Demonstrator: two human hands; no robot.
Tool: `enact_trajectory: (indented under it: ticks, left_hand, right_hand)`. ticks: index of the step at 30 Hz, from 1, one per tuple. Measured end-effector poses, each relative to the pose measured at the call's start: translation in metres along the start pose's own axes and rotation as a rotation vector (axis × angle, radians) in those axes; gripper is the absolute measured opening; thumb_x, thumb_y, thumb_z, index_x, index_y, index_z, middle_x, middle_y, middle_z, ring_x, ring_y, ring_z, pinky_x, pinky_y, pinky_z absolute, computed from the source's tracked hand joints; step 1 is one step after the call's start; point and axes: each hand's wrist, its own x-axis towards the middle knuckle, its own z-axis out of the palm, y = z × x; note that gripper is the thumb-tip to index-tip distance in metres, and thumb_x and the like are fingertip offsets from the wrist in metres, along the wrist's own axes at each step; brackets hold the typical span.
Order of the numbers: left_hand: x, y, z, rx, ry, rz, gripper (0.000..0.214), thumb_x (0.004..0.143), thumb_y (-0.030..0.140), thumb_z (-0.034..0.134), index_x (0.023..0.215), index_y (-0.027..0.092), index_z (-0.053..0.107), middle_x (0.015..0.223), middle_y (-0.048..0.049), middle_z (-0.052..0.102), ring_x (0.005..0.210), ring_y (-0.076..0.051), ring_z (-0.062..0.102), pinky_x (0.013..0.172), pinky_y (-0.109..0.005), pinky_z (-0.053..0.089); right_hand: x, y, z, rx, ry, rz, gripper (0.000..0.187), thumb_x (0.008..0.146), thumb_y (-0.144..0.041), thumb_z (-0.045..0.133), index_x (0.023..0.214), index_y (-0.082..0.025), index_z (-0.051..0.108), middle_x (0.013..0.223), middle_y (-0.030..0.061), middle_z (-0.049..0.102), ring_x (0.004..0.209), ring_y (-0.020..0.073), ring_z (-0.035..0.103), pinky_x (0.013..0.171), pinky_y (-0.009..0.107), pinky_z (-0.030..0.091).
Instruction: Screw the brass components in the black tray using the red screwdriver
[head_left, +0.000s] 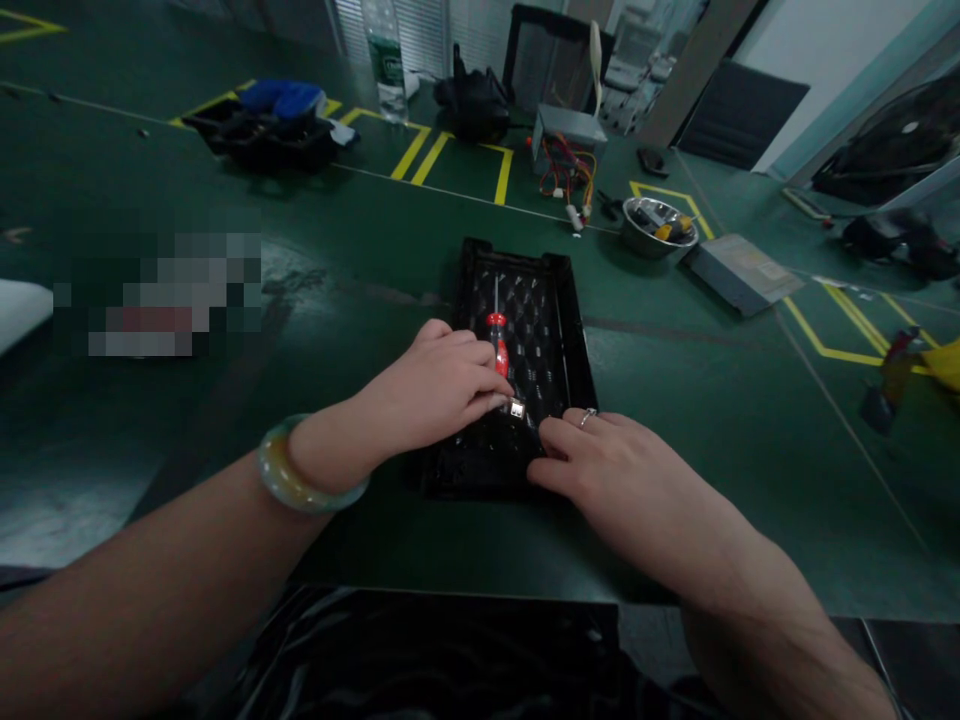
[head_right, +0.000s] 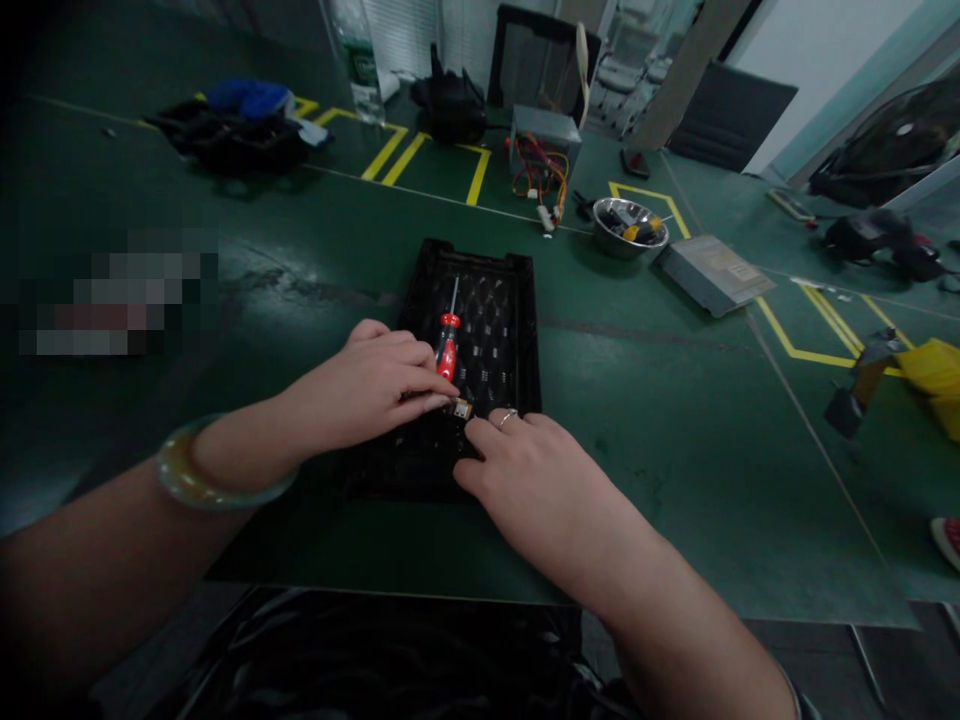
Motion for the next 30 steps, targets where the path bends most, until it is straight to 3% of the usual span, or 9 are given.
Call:
enact_trajectory:
  ticks: [12, 22, 30]
  left_hand:
    - [0.002, -0.001, 0.000, -0.064, 0.002, -0.026, 0.017, 0.097, 0.028, 0.062, 0.093, 0.027, 0.079, 0.096, -0.0009, 0.072, 0.092, -0.021, 0.061, 0.085, -0.041, 0.029]
    - [0.002, 0.002, -0.003, -0.056, 0.040, -0.050, 0.018, 0.096, 0.031, 0.062, 0.088, 0.025, 0.077, 0.092, -0.0010, 0.072, 0.089, -0.020, 0.059, 0.086, -0.041, 0.027]
    - [0.002, -0.001, 0.000, -0.110, 0.056, -0.081, 0.017, 0.095, 0.035, 0.065, 0.087, 0.026, 0.077, 0.092, 0.0008, 0.073, 0.091, -0.020, 0.061, 0.088, -0.041, 0.026]
  right_hand:
    - [0.004, 0.012, 0.007, 0.038, -0.027, -0.090, 0.017, 0.093, -0.013, 0.062, 0.092, -0.027, 0.070, 0.102, 0.0033, 0.064, 0.096, 0.0239, 0.059, 0.079, 0.039, 0.044]
    - [0.008, 0.019, 0.009, 0.213, -0.137, -0.067, 0.025, 0.100, -0.017, 0.043, 0.095, -0.025, 0.066, 0.105, 0.0038, 0.060, 0.095, 0.0203, 0.060, 0.094, 0.042, 0.048]
    - [0.012, 0.030, 0.009, 0.486, -0.184, -0.088, 0.019, 0.094, -0.010, 0.051, 0.094, -0.022, 0.066, 0.102, 0.0017, 0.060, 0.094, 0.0141, 0.059, 0.087, 0.030, 0.046]
